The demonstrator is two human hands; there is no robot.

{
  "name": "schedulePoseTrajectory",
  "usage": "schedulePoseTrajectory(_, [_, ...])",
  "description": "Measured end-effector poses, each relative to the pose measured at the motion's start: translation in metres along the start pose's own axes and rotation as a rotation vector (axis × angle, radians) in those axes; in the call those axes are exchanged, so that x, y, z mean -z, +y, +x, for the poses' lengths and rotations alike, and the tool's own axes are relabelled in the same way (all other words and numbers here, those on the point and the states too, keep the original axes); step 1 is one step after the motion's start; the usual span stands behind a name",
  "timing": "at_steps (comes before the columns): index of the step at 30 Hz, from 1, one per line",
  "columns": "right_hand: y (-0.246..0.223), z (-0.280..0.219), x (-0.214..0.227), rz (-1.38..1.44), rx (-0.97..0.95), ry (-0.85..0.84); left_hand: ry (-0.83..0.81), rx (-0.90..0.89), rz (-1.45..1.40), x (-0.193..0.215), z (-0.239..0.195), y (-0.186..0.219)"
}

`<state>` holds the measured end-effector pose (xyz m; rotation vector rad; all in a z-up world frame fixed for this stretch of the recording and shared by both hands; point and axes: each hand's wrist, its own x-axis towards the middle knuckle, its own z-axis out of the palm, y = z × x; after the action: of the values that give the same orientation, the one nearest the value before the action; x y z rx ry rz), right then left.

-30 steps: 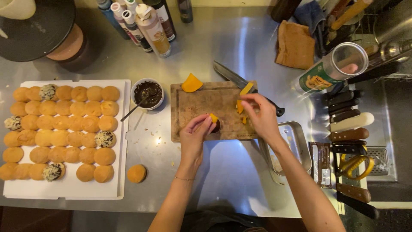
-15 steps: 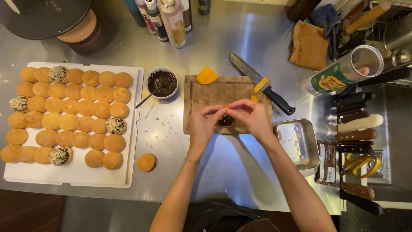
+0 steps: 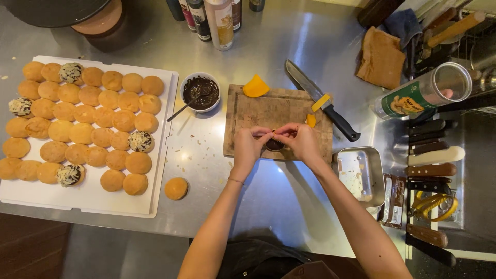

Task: The person spoons chocolate filling onto round cream puffs on a white tray, cuts pieces of mango with a knife on a cutting board, places the mango pieces onto the chocolate-topped puffs, and arranges the finished puffs on the tray.

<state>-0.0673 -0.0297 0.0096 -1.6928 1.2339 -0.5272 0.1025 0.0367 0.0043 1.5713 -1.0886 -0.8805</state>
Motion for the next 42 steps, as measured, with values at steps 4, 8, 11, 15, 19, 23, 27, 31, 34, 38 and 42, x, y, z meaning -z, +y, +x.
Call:
schedulePoseTrajectory(4, [-0.015, -0.006, 0.000, -0.127, -0.083, 0.047, 0.009, 0.014, -0.002, -0.002, 0.000, 0.004])
schedulePoseTrajectory(8, [-0.011, -0.007, -0.002, -0.186, 0.082, 0.150, 0.025, 0.012, 0.054, -0.003, 0.000, 0.010])
schedulePoseTrajectory(11, [-0.007, -0.007, -0.004, -0.192, 0.101, 0.179, 0.037, 0.006, 0.077, -0.002, -0.002, 0.016])
schedulePoseTrajectory(15, [-0.013, -0.010, -0.003, -0.196, 0.085, 0.205, 0.052, 0.013, 0.069, -0.002, -0.002, 0.013])
schedulePoseTrajectory(19, [-0.025, -0.021, 0.013, -0.189, 0.112, 0.213, 0.054, 0.064, 0.089, 0.008, -0.002, 0.028])
schedulePoseTrajectory(23, [-0.009, -0.033, 0.040, -0.122, 0.070, 0.430, 0.108, 0.062, 0.088, 0.021, -0.007, 0.039])
schedulePoseTrajectory(27, [0.029, -0.044, 0.033, -0.455, -0.023, 0.522, 0.160, 0.085, -0.011, 0.019, -0.011, 0.042])
schedulePoseTrajectory(31, [0.047, -0.041, 0.015, -0.602, -0.031, 0.528, 0.151, 0.047, -0.068, 0.012, -0.018, 0.032])
schedulePoseTrajectory(34, [0.039, -0.046, 0.017, -0.517, -0.058, 0.549, 0.030, 0.185, -0.470, 0.001, -0.030, 0.020])
schedulePoseTrajectory(38, [-0.027, -0.073, 0.014, -0.159, 0.035, 0.521, -0.162, 0.336, -0.671, -0.007, -0.049, 0.030])
schedulePoseTrajectory(42, [-0.059, -0.099, 0.000, -0.227, 0.329, 0.392, -0.165, 0.418, -0.723, -0.002, -0.056, 0.034])
